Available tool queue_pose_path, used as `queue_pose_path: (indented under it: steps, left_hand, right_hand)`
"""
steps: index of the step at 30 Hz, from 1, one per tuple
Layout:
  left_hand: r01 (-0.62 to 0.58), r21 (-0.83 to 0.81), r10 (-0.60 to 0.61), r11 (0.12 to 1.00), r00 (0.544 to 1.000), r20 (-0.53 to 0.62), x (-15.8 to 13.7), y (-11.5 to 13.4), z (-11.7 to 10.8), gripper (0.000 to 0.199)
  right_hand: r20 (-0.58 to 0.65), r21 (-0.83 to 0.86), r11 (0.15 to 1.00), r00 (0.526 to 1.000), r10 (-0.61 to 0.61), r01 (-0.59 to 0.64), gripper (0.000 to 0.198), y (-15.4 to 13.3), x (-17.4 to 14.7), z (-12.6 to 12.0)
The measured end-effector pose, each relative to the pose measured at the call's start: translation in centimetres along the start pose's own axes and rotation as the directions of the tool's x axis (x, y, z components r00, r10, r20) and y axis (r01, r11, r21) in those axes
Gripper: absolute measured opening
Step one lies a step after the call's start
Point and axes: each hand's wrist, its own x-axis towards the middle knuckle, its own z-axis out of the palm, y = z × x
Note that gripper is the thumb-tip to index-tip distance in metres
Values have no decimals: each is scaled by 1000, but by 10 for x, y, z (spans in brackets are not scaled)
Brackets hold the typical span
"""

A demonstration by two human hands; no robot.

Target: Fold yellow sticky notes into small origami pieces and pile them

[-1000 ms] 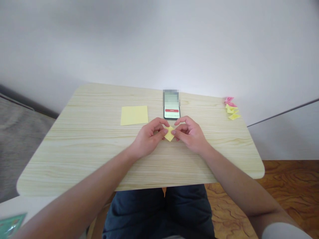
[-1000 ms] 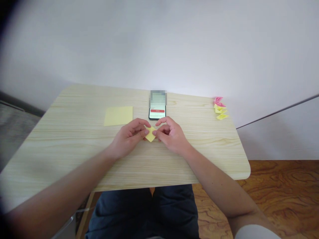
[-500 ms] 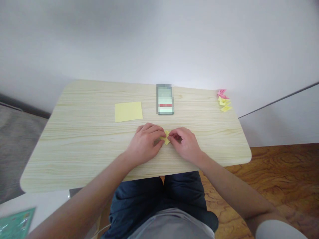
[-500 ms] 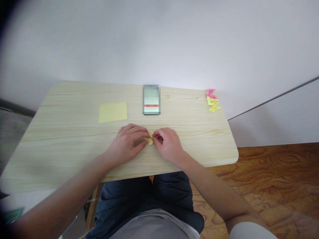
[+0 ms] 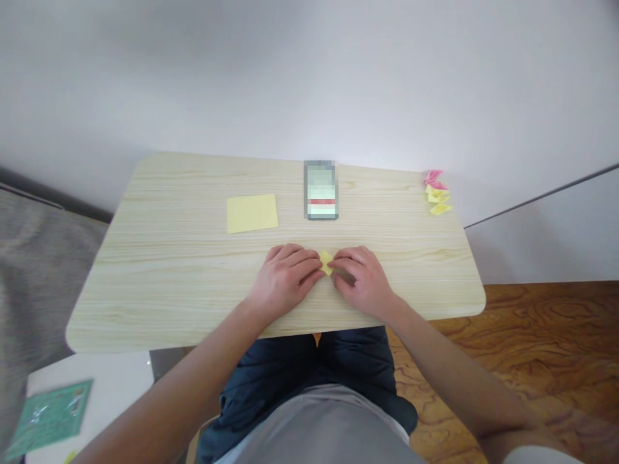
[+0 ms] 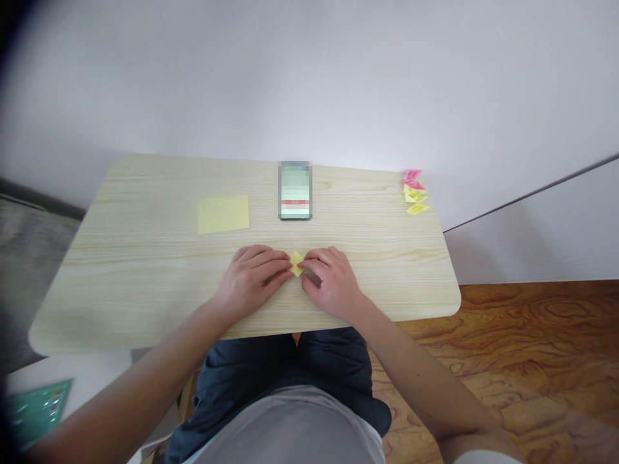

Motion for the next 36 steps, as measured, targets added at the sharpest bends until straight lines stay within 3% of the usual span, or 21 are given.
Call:
queue_pose_path:
  steps: [7,14,19,30,36]
  left_hand:
    - [10,7,-10,1000,1000,-2,-3,3,1,19]
    - [187,-22,-188,982,981,-45,1,10,2,16]
    - [246,-13,-246,969,968,-39,4,13,1,14]
    - [316,-6,-315,949,944,-100,3,14,5,10]
    - [295,-21,-296,955,950,-96,2,12,4,13]
  right_hand:
    - [45,-18,1000,999,7,-6,19,0,1,-2]
    - [-17,2,995,995,97,-97,13,0,7,6]
    - [-48,3,990,988,144,-144,11,-4,7,6]
    - [45,-264,940,971,233,-214,16,-17,16,0]
    - [78,-337,913,960,270,-229,17,-22,24,0]
